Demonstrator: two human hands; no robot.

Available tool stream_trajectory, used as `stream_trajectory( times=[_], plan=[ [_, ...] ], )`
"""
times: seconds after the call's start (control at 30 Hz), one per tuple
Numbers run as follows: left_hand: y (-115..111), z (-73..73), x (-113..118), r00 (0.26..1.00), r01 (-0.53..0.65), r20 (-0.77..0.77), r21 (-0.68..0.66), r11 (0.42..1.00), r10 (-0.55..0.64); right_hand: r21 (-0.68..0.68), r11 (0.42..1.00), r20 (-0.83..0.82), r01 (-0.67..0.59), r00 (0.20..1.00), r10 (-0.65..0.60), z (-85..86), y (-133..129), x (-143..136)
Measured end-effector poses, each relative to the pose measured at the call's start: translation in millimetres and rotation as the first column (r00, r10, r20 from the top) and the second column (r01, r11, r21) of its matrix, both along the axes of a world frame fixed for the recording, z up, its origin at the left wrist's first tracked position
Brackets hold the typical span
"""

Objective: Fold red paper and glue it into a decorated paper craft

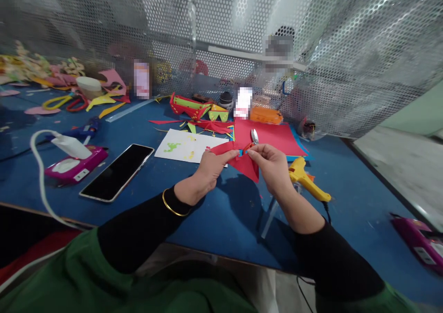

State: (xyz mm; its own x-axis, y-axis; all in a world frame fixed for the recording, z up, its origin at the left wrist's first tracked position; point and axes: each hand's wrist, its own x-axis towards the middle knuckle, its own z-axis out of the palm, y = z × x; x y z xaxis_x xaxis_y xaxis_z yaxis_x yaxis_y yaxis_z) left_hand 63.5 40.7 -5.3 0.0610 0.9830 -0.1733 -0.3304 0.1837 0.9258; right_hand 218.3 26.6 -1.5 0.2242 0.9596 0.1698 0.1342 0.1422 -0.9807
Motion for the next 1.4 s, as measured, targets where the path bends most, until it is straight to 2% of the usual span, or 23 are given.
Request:
stream_trajectory(
  times=[0.07, 0.23, 0.6, 0.77, 0.97, 1.13, 1.23, 1.3, 1.4],
  plan=[
    [0, 0.4, 0, 1.000, 0.013, 0.024, -0.008, 1.000, -0.013, -0.003, 1.000, 0.007, -0.010, 1.000, 0.010, -0.2, 0, -1],
    [0, 0.5, 0, 0.999, -0.002, -0.040, -0.019, 1.000, 0.001, -0.009, 1.000, 0.041, -0.006, 0.999, 0.006, -3.2, 0, 1],
    [1, -2.7, -2, 1.000, -0.006, -0.013, 0.005, 1.000, 0.006, 0.001, 1.000, 0.088, -0.028, 0.996, 0.028, -8.3, 1, -1],
    [1, -2.6, -1, 0.998, -0.059, 0.013, -0.006, 0.998, 0.059, -0.004, 0.999, 0.111, -0.046, 0.993, 0.046, -9.8, 1, -1],
    [6, 3.5, -8, 0.999, -0.027, -0.045, 0.037, 0.999, 0.028, 0.006, 0.999, 0.203, -0.037, 0.978, 0.036, -10.7, 4, 5],
    [13, 8.6, -15, 0.997, -0.048, -0.058, 0.087, 0.995, 0.053, 0.031, 0.999, 0.314, -0.039, 0.949, 0.028, -12.7, 7, 9],
    [15, 9.0, -18, 0.977, 0.052, -0.213, 0.174, 0.983, -0.014, 0.032, 0.998, 0.388, -0.054, 0.921, 0.038, -11.0, 5, 8],
    [15, 8.1, -20, 0.929, 0.183, -0.357, 0.222, 0.958, -0.095, 0.027, 0.997, 0.428, -0.075, 0.902, 0.057, -9.2, 4, 6],
    [15, 5.5, -22, 0.854, 0.324, -0.484, 0.206, 0.923, -0.191, 0.001, 0.993, 0.459, -0.116, 0.883, 0.103, -8.6, 3, 5]
  ],
)
